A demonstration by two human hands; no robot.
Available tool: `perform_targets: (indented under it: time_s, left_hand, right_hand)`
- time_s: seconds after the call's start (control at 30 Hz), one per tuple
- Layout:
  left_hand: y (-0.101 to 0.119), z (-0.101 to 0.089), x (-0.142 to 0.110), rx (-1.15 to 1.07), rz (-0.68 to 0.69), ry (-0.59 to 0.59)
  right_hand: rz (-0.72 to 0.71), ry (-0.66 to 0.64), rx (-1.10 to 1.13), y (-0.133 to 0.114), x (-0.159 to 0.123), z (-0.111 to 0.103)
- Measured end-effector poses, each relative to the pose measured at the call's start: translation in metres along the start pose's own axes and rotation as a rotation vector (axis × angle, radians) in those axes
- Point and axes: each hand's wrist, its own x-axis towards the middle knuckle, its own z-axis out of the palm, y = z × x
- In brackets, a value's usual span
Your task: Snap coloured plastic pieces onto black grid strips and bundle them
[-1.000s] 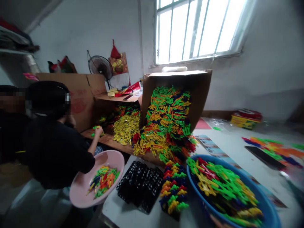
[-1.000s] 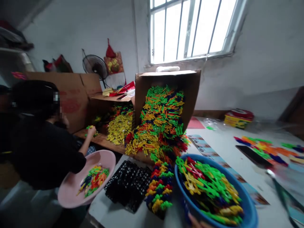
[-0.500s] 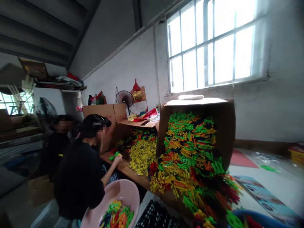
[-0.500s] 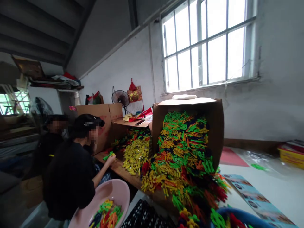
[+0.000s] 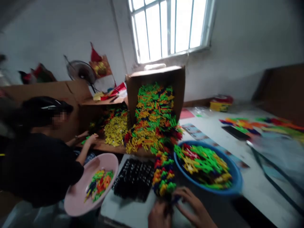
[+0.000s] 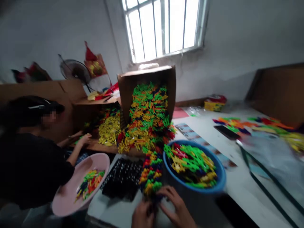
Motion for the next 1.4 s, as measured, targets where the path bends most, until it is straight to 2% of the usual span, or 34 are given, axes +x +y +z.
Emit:
perform_targets:
  time_s: [0.03,0.07,0.13,0.23,0.4,0.6,0.9,1.0,1.13,1.23,1.4]
  left_hand:
    - [0.001,-0.002,0.001,0.045,0.008,0.025]
    - [0.002,-0.003,0.002,0.181,0.078,0.095]
    - [0.004,-0.005,0.002,0.359,0.184,0.154]
    - [0.005,-0.005,0.0,0.531,0.231,0.195]
    - [0.003,-0.002,0.001,0.694,0.202,0.223]
    - [0.004,0.001,0.01,0.873,0.185,0.183]
    - [-0.005,0.005,0.012,0.886,0.272,0.211]
    - [-0.004,0.006,0.009,0.909,0.265,0.187]
    - [0.001,0.01,0.008,0.904,0.218,0.178]
    - [0.003,0.013,0.009,0.876,0.191,0.211]
    - [0.001,0.017,0.013,0.828,0.17,0.266]
  right_hand:
    - [-0.039,-0.016,0.007,-0.007,-0.002,-0.003]
    - [-0.072,-0.032,0.008,-0.013,-0.002,-0.006]
    - [-0.104,-0.045,0.0,-0.021,-0.004,-0.008]
    - [-0.115,-0.042,-0.039,-0.024,-0.015,-0.005]
    - [-0.159,0.009,-0.108,-0.023,-0.034,0.003]
    - [-0.178,0.015,-0.147,-0.015,-0.03,0.007]
    - [-0.225,0.061,-0.187,-0.023,-0.017,0.003]
    - [-0.229,0.057,-0.191,-0.026,-0.016,0.006]
    - [-0.165,0.075,-0.197,-0.027,-0.015,0.01]
    - [-0.122,0.153,-0.233,-0.022,-0.012,0.013]
    - [-0.134,0.356,-0.292,-0.01,-0.002,0.023]
